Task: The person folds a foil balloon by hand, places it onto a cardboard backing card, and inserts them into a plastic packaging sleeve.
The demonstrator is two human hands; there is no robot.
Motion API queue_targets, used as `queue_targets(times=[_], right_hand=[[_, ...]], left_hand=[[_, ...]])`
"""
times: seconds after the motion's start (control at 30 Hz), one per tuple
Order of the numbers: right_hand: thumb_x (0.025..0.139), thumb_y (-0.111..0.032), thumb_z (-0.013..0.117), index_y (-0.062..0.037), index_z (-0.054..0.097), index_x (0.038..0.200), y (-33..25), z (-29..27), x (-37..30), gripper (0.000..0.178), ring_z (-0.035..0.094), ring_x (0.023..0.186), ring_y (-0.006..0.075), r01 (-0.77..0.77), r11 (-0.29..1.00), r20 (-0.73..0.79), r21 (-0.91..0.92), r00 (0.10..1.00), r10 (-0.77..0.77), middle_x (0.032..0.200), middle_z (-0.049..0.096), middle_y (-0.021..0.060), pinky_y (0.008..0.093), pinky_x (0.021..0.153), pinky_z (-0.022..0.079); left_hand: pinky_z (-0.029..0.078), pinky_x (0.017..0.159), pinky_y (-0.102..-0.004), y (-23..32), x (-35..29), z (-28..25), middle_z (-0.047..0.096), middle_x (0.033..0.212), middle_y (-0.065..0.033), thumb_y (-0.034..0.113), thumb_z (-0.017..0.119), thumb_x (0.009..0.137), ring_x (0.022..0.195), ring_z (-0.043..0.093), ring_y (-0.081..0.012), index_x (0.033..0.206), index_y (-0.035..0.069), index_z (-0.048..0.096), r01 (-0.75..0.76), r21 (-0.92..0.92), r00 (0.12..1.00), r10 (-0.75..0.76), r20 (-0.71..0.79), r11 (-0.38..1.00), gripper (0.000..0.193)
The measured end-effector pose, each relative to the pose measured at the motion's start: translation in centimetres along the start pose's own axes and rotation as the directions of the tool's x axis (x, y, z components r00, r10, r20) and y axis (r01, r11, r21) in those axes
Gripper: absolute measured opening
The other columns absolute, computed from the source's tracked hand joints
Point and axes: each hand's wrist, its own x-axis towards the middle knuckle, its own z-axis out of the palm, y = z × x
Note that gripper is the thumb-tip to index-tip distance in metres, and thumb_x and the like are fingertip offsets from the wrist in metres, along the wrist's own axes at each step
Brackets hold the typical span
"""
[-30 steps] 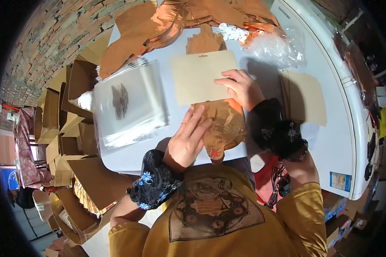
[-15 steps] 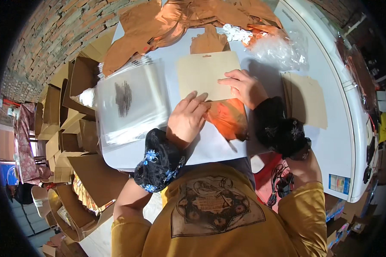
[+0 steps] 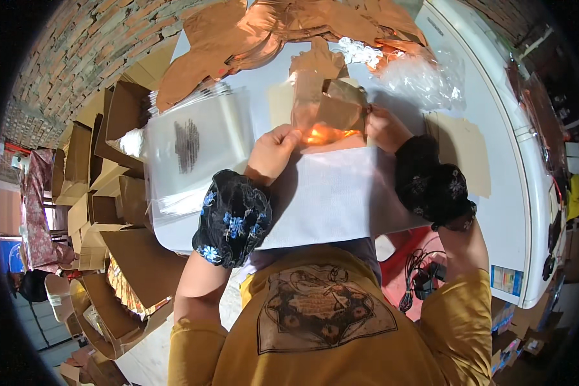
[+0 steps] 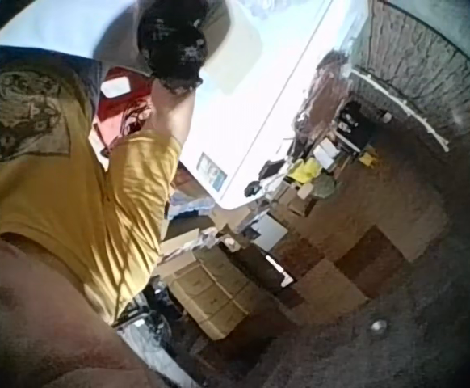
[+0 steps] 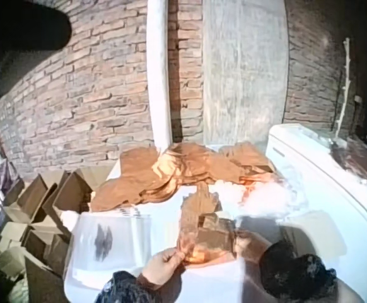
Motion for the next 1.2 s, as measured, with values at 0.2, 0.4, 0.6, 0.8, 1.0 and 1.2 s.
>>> queue_targets(times=[0.2, 0.4, 0.6, 0.8, 1.0, 1.2], right_hand=[[0.102, -0.011, 0.043, 0.0008, 0.056, 0.131, 1.2, 0.9, -1.1, 0.034, 0.059, 0.115, 0.0234, 0.074, 0.714, -0.229, 0.696, 0.965, 0.124, 0.125, 0.063, 0.0127, 0.0356, 0.103, 0.045], [0.094, -0.018, 0.064, -0.0017, 0.048, 0.141, -1.0, -2.8, -1.8, 0.052, 0.058, 0.116, 0.0205, -0.147, 0.447, 0.025, 0.882, 0.963, 0.268, 0.128, 0.061, 0.0107, 0.0371, 0.102, 0.046], [0.081, -0.014, 0.081, -0.0056, 0.041, 0.147, -2.6, -2.2, -1.7, 0.077, 0.061, 0.114, 0.0214, -0.019, 0.5, -0.166, 0.866, 0.932, 0.322, 0.13, 0.061, 0.0138, 0.0361, 0.097, 0.052], [0.082, -0.009, 0.079, -0.0109, 0.039, 0.15, -2.5, -0.9, -1.7, 0.079, 0.063, 0.113, 0.0228, 0.067, 0.525, -0.276, 0.849, 0.902, 0.332, 0.129, 0.062, 0.0159, 0.0359, 0.096, 0.053], [0.081, -0.008, 0.078, -0.0122, 0.037, 0.151, -3.1, -1.1, -1.6, 0.081, 0.063, 0.113, 0.0235, 0.055, 0.552, -0.292, 0.832, 0.889, 0.352, 0.128, 0.062, 0.0172, 0.0359, 0.096, 0.052], [0.081, -0.007, 0.077, -0.009, 0.036, 0.151, -2.9, -0.8, -1.6, 0.08, 0.061, 0.117, 0.0269, 0.027, 0.53, -0.26, 0.848, 0.892, 0.37, 0.133, 0.057, 0.0209, 0.0371, 0.099, 0.051]], left_hand=[[0.046, 0.066, -0.0257, 1.7, 1.0, 0.2, 0.063, 0.076, -0.0006, 0.025, 0.055, 0.104, 0.07, 0.056, -0.0097, 0.101, -0.001, 0.068, 0.1, 0.057, 0.995, -0.099, -0.016, 0.993, 0.029], [0.051, 0.075, -0.0328, 2.4, 1.6, 1.1, 0.071, 0.084, -0.0109, 0.032, 0.052, 0.103, 0.078, 0.067, -0.0211, 0.106, -0.001, 0.067, 0.065, 0.55, 0.992, 0.008, -0.129, 0.832, 0.037], [0.051, 0.082, -0.0385, 2.8, 1.9, 0.5, 0.071, 0.093, -0.0189, 0.038, 0.053, 0.099, 0.089, 0.068, -0.0305, 0.107, 0.001, 0.067, 0.13, 0.488, 0.989, -0.077, -0.126, 0.863, 0.04], [0.051, 0.073, -0.0298, 3.0, 0.4, 0.4, 0.063, 0.081, -0.0058, 0.035, 0.076, 0.089, 0.079, 0.059, -0.0124, 0.106, 0.001, 0.059, 0.106, -0.031, 0.993, -0.107, -0.041, 0.994, 0.042], [0.054, 0.077, -0.0387, 0.1, 0.7, 1.1, 0.069, 0.088, -0.0133, 0.013, 0.07, 0.089, 0.081, 0.069, -0.0284, 0.12, 0.003, 0.046, -0.101, 0.194, 0.985, 0.126, -0.121, 0.976, 0.04], [0.052, 0.078, -0.0487, 1.5, 0.3, 2.2, 0.068, 0.091, -0.0205, 0.015, 0.064, 0.092, 0.089, 0.067, -0.0421, 0.115, 0.004, 0.044, -0.059, 0.427, 0.968, 0.156, -0.195, 0.902, 0.033]])
